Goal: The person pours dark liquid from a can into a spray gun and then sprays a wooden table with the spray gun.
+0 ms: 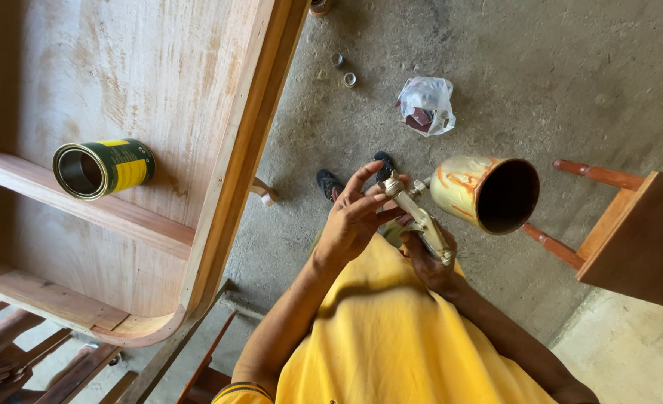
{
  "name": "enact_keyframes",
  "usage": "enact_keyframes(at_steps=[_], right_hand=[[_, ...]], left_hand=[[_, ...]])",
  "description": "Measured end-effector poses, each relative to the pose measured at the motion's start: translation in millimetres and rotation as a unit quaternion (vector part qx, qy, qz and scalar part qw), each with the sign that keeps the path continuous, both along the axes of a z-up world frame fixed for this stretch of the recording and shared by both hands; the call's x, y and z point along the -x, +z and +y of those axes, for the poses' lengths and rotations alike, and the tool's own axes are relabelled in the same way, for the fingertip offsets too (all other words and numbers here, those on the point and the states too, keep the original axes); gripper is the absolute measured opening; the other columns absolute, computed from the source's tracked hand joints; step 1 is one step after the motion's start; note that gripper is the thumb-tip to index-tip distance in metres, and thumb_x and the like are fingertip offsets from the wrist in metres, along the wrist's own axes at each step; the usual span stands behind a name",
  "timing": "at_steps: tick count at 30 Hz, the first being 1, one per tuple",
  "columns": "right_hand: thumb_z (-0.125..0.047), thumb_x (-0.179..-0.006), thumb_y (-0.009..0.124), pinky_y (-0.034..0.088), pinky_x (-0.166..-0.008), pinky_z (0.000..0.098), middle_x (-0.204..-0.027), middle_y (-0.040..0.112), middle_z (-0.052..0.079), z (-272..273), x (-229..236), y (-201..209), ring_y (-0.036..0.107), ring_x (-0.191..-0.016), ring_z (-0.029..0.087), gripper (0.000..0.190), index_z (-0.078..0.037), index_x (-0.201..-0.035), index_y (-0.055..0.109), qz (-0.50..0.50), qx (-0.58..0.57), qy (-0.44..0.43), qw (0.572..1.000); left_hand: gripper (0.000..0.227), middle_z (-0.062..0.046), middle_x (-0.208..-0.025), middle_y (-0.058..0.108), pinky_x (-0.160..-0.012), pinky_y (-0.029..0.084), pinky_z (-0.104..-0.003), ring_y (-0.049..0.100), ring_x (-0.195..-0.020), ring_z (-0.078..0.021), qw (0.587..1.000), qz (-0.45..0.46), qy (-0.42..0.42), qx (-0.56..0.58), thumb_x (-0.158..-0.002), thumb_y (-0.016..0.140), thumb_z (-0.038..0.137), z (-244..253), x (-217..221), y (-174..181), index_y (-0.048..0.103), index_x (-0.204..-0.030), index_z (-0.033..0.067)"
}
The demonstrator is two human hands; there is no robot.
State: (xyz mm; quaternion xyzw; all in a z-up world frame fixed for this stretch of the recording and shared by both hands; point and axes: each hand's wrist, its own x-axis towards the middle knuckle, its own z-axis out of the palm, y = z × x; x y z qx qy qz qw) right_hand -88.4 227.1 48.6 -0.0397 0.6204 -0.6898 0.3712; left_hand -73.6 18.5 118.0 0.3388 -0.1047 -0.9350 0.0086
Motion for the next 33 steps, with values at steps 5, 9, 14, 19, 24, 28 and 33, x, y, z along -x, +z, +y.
enact_keyframes(at_steps=[5, 9, 14, 19, 24, 28, 33], right_hand=[[-0.006, -0.099, 0.069, 0.050, -0.058, 0.0232, -0.094, 0.068, 0.000, 1.4, -2.4, -2.1, 0.057, -0.068, 0.005, 0.024, -0.001, -0.122, 0.065, 0.027, -0.002, -0.002, 1.000], [-0.004, -0.103, 0.068, 0.049, -0.062, 0.0229, -0.095, 0.068, 0.000, 9.1, -2.4, -5.4, 0.056, -0.072, 0.005, 0.020, -0.002, -0.123, 0.067, 0.102, -0.002, 0.016, 0.995], [-0.004, -0.102, 0.067, 0.047, -0.061, 0.0221, -0.100, 0.068, 0.000, -0.7, 5.8, 6.2, 0.056, -0.072, 0.005, 0.020, -0.003, -0.122, 0.065, 0.120, 0.005, 0.023, 0.993], [-0.004, -0.102, 0.068, 0.046, -0.061, 0.0218, -0.098, 0.068, 0.000, 3.4, 2.4, -0.8, 0.055, -0.073, 0.004, 0.021, -0.003, -0.123, 0.066, 0.104, 0.003, 0.015, 0.994], [-0.003, -0.101, 0.066, 0.045, -0.057, 0.0204, -0.098, 0.067, -0.001, -0.1, 0.8, 3.9, 0.053, -0.069, 0.003, 0.022, -0.003, -0.123, 0.065, 0.096, -0.015, 0.010, 0.995], [-0.003, -0.100, 0.066, 0.047, -0.057, 0.0211, -0.106, 0.068, 0.001, -2.6, 1.4, 6.6, 0.055, -0.070, 0.003, 0.021, -0.003, -0.121, 0.064, 0.080, -0.018, 0.002, 0.997], [-0.004, -0.103, 0.066, 0.046, -0.058, 0.0213, -0.096, 0.067, -0.001, 3.1, -2.2, -2.1, 0.055, -0.070, 0.003, 0.020, -0.003, -0.123, 0.064, 0.105, -0.008, 0.005, 0.994]], left_hand=[[0.057, -0.016, -0.130, 0.064, -0.092, 0.059, -0.046, 0.067, -0.113, -0.0277, 0.997, 0.006, 0.018, 0.069, -0.100, 0.064, 0.000, 21.1, -16.0, -45.9, 0.037, -0.149, 0.0069], [0.059, -0.015, -0.126, 0.063, -0.097, 0.056, -0.046, 0.067, -0.110, -0.0286, 0.996, -0.001, 0.020, 0.084, -0.102, 0.065, -0.002, 17.9, -15.1, -34.6, 0.037, -0.153, 0.0078], [0.064, -0.010, -0.123, 0.065, -0.092, 0.059, -0.045, 0.069, -0.107, -0.0249, 0.999, 0.008, 0.026, 0.022, -0.094, 0.065, -0.002, 26.3, -10.9, -34.5, 0.037, -0.149, 0.0119], [0.060, -0.011, -0.118, 0.061, -0.088, 0.057, -0.050, 0.065, -0.103, -0.0259, 0.995, -0.047, 0.032, 0.083, -0.101, 0.068, -0.001, 28.8, -10.9, -48.3, 0.036, -0.151, 0.0061], [0.067, -0.015, -0.122, 0.069, -0.080, 0.057, -0.041, 0.071, -0.103, -0.0258, 0.999, -0.011, 0.043, -0.021, -0.089, 0.067, 0.006, 22.8, -3.5, -26.1, 0.032, -0.146, 0.0136], [0.059, -0.010, -0.114, 0.057, -0.079, 0.055, -0.044, 0.055, -0.091, -0.0194, 0.996, 0.013, 0.057, 0.065, -0.111, 0.071, 0.008, 34.6, -13.0, -59.4, 0.033, -0.157, 0.0071], [0.072, -0.014, -0.123, 0.067, -0.085, 0.060, -0.041, 0.070, -0.104, -0.0239, 0.999, -0.032, 0.013, -0.004, -0.086, 0.068, 0.011, 17.0, 3.0, -15.9, 0.032, -0.147, 0.0174]])
